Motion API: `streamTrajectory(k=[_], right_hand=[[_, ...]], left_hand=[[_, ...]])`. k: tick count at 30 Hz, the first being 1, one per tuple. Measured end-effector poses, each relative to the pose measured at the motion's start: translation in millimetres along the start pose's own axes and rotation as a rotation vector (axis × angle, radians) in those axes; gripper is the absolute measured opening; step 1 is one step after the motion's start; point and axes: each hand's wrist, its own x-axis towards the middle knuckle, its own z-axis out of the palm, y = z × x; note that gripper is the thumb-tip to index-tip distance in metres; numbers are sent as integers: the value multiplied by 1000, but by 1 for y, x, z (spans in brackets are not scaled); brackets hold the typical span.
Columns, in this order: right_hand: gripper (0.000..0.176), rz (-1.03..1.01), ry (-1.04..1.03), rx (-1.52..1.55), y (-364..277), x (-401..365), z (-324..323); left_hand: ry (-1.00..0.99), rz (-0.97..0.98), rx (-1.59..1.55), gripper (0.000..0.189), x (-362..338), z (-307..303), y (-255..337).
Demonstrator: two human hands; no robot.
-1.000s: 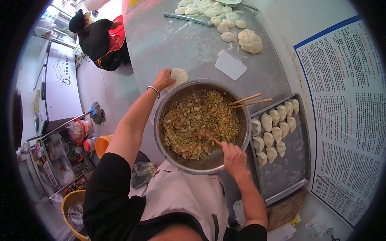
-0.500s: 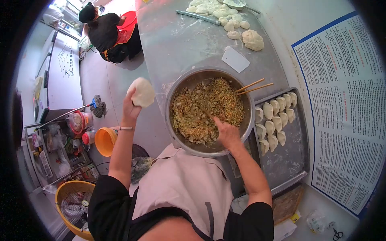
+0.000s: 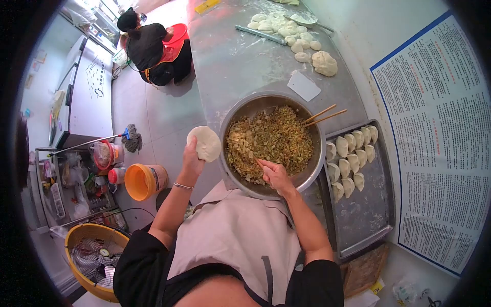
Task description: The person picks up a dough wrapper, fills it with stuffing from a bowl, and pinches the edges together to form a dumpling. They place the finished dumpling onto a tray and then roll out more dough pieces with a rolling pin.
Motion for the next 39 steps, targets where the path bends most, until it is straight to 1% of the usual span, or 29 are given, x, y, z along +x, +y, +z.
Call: streamTrajectory(k=[2, 4, 5, 7, 8, 10, 11, 12, 13, 14, 15, 17, 18, 21, 22, 25, 26, 28, 31, 32, 35, 36, 39], right_hand=[[40, -52, 15, 22, -14, -17, 3], [39, -144, 63, -32, -27, -33, 4], [39, -190, 90, -59, -30, -37, 4], [41, -411, 217, -208, -12, -29, 3], [42, -521, 282, -285, -3, -25, 1], [45, -731, 486, -797, -8, -35, 4], [46, -822, 586, -1058, -9, -40, 6], [51, -823, 616, -1132, -4, -40, 6], [51, -805, 601, -1096, -1, -42, 4], [50, -792, 587, -1062, 0, -42, 2], [49, -781, 571, -1025, -4, -43, 2], [48, -802, 568, -858, -10, -59, -3], [48, -814, 562, -779, -16, -66, -8], [53, -658, 643, -1054, -14, -84, -33], [46, -545, 609, -1117, -7, -83, -38], [36, -763, 652, -1381, -4, -72, -35], [34, -876, 620, -1318, -6, -68, -33], [29, -1088, 552, -1180, -35, -61, -17], [26, -1274, 331, -1243, -60, -49, -11], [23, -1278, 288, -1279, -65, -46, -14], [18, -1316, 302, -1146, -96, -51, -9], [17, -1228, 255, -1008, -98, -49, -8], [16, -940, 102, -569, -98, -45, -8]], left_hand=[[26, 10, 69, 43, -4, 28, -13], [20, 6, 120, 46, -4, 53, -32], [-29, -61, 34, 47, -4, 66, -40], [-124, -202, -136, 50, -5, 90, -57], [-132, -243, -169, 52, -6, 101, -64], [-146, -327, -229, 58, -5, 115, -76], [-189, -335, -265, 59, 0, 115, -84], [-230, -344, -303, 60, 6, 116, -92], [-270, -353, -343, 61, 10, 115, -100], [-227, -380, -344, 61, 14, 113, -106], [-266, -394, -345, 61, 16, 111, -106], [-333, -423, -342, 59, 20, 100, -102], [-348, -383, -342, 59, 27, 95, -102], [-387, -374, -311, 59, 30, 86, -85], [-462, -377, -314, 61, 30, 83, -81], [-467, -407, -313, 61, 17, 91, -73], [-472, -430, -333, 62, 11, 95, -72], [-481, -481, -369, 62, -1, 102, -71], [-562, -562, -444, 61, -18, 108, -72], [-613, -580, -440, 62, -21, 109, -70], [-705, -532, -362, 59, -17, 106, -74], [-670, -453, -279, 52, -25, 113, -69], [-671, -448, -119, 49, -25, 111, -70]])
